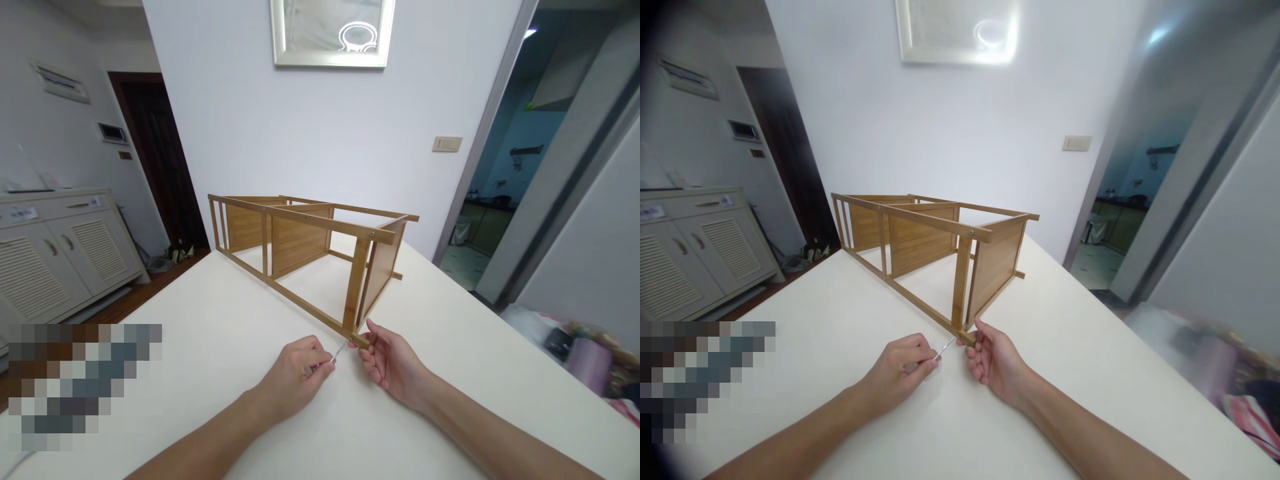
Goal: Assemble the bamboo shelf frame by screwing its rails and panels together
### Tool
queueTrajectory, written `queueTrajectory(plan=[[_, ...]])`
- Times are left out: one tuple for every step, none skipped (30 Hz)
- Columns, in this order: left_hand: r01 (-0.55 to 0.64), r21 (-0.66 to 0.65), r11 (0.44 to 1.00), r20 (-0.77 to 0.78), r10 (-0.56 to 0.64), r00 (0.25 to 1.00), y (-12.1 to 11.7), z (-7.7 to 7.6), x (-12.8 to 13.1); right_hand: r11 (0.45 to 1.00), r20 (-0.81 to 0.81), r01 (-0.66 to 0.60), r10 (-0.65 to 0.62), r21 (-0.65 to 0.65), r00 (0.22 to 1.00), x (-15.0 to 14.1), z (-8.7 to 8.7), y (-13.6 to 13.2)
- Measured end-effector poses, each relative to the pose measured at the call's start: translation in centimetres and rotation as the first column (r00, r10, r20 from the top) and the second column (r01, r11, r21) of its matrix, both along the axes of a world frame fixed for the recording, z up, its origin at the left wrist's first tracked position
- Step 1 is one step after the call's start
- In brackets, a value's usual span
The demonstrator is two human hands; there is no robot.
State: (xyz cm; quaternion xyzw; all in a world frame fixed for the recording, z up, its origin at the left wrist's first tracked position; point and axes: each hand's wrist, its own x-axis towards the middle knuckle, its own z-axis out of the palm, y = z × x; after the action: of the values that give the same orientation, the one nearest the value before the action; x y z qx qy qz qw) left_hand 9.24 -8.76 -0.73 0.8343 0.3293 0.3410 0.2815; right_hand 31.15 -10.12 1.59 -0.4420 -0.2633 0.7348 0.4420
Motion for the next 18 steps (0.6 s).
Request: queueTrajectory(plan=[[0.001,0.006,1.000,-0.001,-0.001,1.000,0.01,0.00,0.00,1.000,0.002,-0.006,0.006,0.001,1.000,-0.02,-0.07,0.01],[0.003,0.010,1.000,-0.001,-0.003,1.000,0.01,0.01,0.01,1.000,0.004,-0.015,0.015,0.003,1.000,-0.03,-0.12,0.02],[0.006,0.012,1.000,-0.002,-0.006,1.000,0.01,0.02,0.03,1.000,0.006,-0.023,0.023,0.006,1.000,-0.05,-0.15,0.03],[0.011,0.011,1.000,-0.004,-0.011,1.000,0.00,0.02,0.05,1.000,0.008,-0.030,0.030,0.009,1.000,-0.06,-0.17,0.02],[0.015,0.010,1.000,-0.006,-0.015,1.000,-0.02,0.03,0.08,0.999,0.009,-0.036,0.036,0.013,0.999,-0.07,-0.17,0.01],[0.018,0.008,1.000,-0.008,-0.018,1.000,-0.03,0.04,0.11,0.999,0.008,-0.042,0.042,0.016,0.999,-0.07,-0.18,-0.02],[0.020,0.006,1.000,-0.010,-0.020,1.000,-0.04,0.05,0.13,0.999,0.008,-0.046,0.046,0.019,0.999,-0.07,-0.18,-0.06],[0.021,0.007,1.000,-0.014,-0.021,1.000,-0.05,0.06,0.16,0.999,0.008,-0.048,0.047,0.023,0.999,-0.07,-0.17,-0.10],[0.021,0.010,1.000,-0.017,-0.021,1.000,-0.05,0.07,0.19,0.998,0.008,-0.048,0.048,0.027,0.999,-0.07,-0.16,-0.14],[0.019,0.012,1.000,-0.018,-0.019,1.000,-0.05,0.08,0.21,0.998,0.010,-0.049,0.049,0.029,0.999,-0.08,-0.14,-0.18],[0.019,0.011,1.000,-0.018,-0.019,1.000,-0.03,0.10,0.23,0.998,0.013,-0.050,0.049,0.029,0.999,-0.09,-0.12,-0.21],[0.021,0.010,1.000,-0.017,-0.021,1.000,-0.01,0.12,0.25,0.998,0.017,-0.051,0.050,0.028,0.999,-0.10,-0.08,-0.24],[0.023,0.008,1.000,-0.013,-0.023,1.000,0.02,0.14,0.27,0.998,0.021,-0.052,0.052,0.026,0.998,-0.11,-0.04,-0.25],[0.025,0.007,1.000,-0.010,-0.025,1.000,0.04,0.15,0.28,0.998,0.024,-0.054,0.053,0.023,0.998,-0.12,0.01,-0.25],[0.026,0.006,1.000,-0.006,-0.026,1.000,0.06,0.15,0.29,0.998,0.026,-0.056,0.055,0.019,0.998,-0.13,0.05,-0.25],[0.027,0.008,1.000,-0.004,-0.027,1.000,0.08,0.15,0.30,0.998,0.027,-0.057,0.057,0.015,0.998,-0.14,0.09,-0.24],[0.028,0.011,1.000,-0.003,-0.028,1.000,0.08,0.14,0.31,0.998,0.028,-0.057,0.057,0.013,0.998,-0.13,0.12,-0.23],[0.027,0.014,1.000,-0.003,-0.027,1.000,0.08,0.13,0.32,0.998,0.027,-0.057,0.056,0.014,0.998,-0.13,0.14,-0.23]])
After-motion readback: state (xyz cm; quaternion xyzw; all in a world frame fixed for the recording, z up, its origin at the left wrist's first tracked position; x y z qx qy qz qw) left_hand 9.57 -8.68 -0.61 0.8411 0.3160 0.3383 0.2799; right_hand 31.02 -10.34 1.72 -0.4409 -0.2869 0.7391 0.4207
